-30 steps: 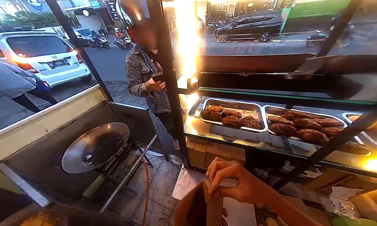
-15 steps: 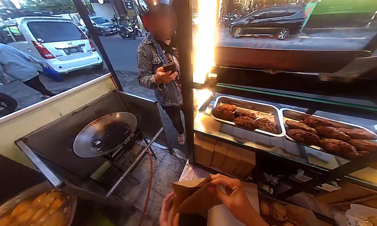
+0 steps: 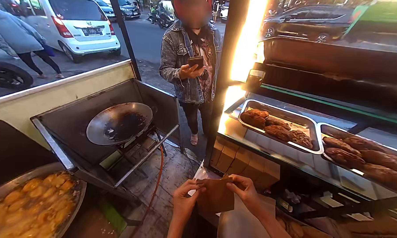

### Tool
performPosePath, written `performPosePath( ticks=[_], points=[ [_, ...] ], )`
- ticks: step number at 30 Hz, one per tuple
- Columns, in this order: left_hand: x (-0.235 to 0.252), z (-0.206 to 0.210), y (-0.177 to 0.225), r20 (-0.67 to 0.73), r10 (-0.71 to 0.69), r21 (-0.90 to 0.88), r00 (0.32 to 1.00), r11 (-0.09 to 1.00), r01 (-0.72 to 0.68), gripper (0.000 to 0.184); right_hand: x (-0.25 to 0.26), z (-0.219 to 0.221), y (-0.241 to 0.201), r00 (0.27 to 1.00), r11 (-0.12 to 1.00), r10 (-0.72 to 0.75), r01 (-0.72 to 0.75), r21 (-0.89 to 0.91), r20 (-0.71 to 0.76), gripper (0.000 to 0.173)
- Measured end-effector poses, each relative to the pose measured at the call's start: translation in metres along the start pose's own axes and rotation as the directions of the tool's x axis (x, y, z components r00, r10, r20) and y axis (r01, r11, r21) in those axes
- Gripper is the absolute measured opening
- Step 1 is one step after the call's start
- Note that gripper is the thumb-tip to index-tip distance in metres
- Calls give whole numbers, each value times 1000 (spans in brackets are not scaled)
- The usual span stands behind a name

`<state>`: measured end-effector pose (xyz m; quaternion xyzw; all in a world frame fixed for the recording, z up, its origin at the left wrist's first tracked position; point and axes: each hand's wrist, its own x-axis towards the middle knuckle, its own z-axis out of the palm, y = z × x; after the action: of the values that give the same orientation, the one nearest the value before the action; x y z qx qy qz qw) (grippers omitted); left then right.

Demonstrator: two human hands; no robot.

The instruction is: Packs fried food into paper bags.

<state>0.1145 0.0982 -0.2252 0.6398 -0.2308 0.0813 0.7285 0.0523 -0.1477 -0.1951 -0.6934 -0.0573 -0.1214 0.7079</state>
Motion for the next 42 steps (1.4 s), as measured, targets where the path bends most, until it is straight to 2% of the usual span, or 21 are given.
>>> performPosePath(
  ticks=[3,7,9,11,14,16,18,21,23,25,27,29,31,33,36,38,40,42],
  points=[
    [-8,0,-39,-18,-115,-5,993,993,115,10,0,1,46,981,986,164,-165,5,-102,10],
    [-21,-3,-96,2,-285,39,959,958,284,17,-3,6,108,898,923,381,-382,40,-221,14],
    [-29,-1,-114,-11,-346,58,938,936,346,17,-3,8,126,882,909,416,-411,70,-220,18],
    [-34,3,-127,-67,-350,61,934,933,354,13,-2,9,134,893,916,399,-396,57,-208,20],
    [-35,4,-133,-165,-295,136,941,938,318,14,1,10,134,899,920,388,-390,32,-204,19],
    [-35,2,-132,-171,-256,180,951,941,285,13,-1,8,135,900,922,383,-385,33,-209,18],
    [-31,-3,-128,-79,-266,185,961,943,276,9,-2,5,133,903,926,373,-375,32,-213,17],
    [-26,-13,-126,89,-305,213,948,936,281,16,-6,-2,135,910,928,368,-372,15,-192,18],
    [-28,-16,-127,123,-309,233,943,933,276,18,-9,-4,136,912,926,373,-377,5,-170,17],
    [-29,-14,-131,54,-274,204,960,944,258,15,-6,-4,135,911,923,382,-386,7,-153,19],
    [-31,-10,-130,-77,-293,89,953,950,299,16,-3,-2,132,895,910,412,-412,34,-174,27],
    [-33,-5,-126,-175,-376,-18,910,925,378,21,1,3,129,842,875,478,-481,51,-250,36],
    [-33,1,-120,-230,-462,-123,856,887,446,24,4,8,130,816,865,495,-496,77,-299,27],
    [-31,9,-113,-261,-515,-172,816,857,486,25,6,9,131,853,890,441,-456,12,-279,10],
    [-31,10,-108,-245,-458,-40,854,885,463,12,6,6,128,919,901,379,-393,-181,-109,20],
    [-32,4,-106,-175,-445,100,878,879,466,23,5,4,126,937,885,346,-339,-319,-34,26],
    [-33,-4,-103,-85,-450,200,889,867,457,23,6,3,127,957,855,290,-258,-449,3,34],
    [-38,-8,-103,-36,-386,347,922,860,374,30,4,1,129,967,832,252,-199,-518,32,31]
  ],
)
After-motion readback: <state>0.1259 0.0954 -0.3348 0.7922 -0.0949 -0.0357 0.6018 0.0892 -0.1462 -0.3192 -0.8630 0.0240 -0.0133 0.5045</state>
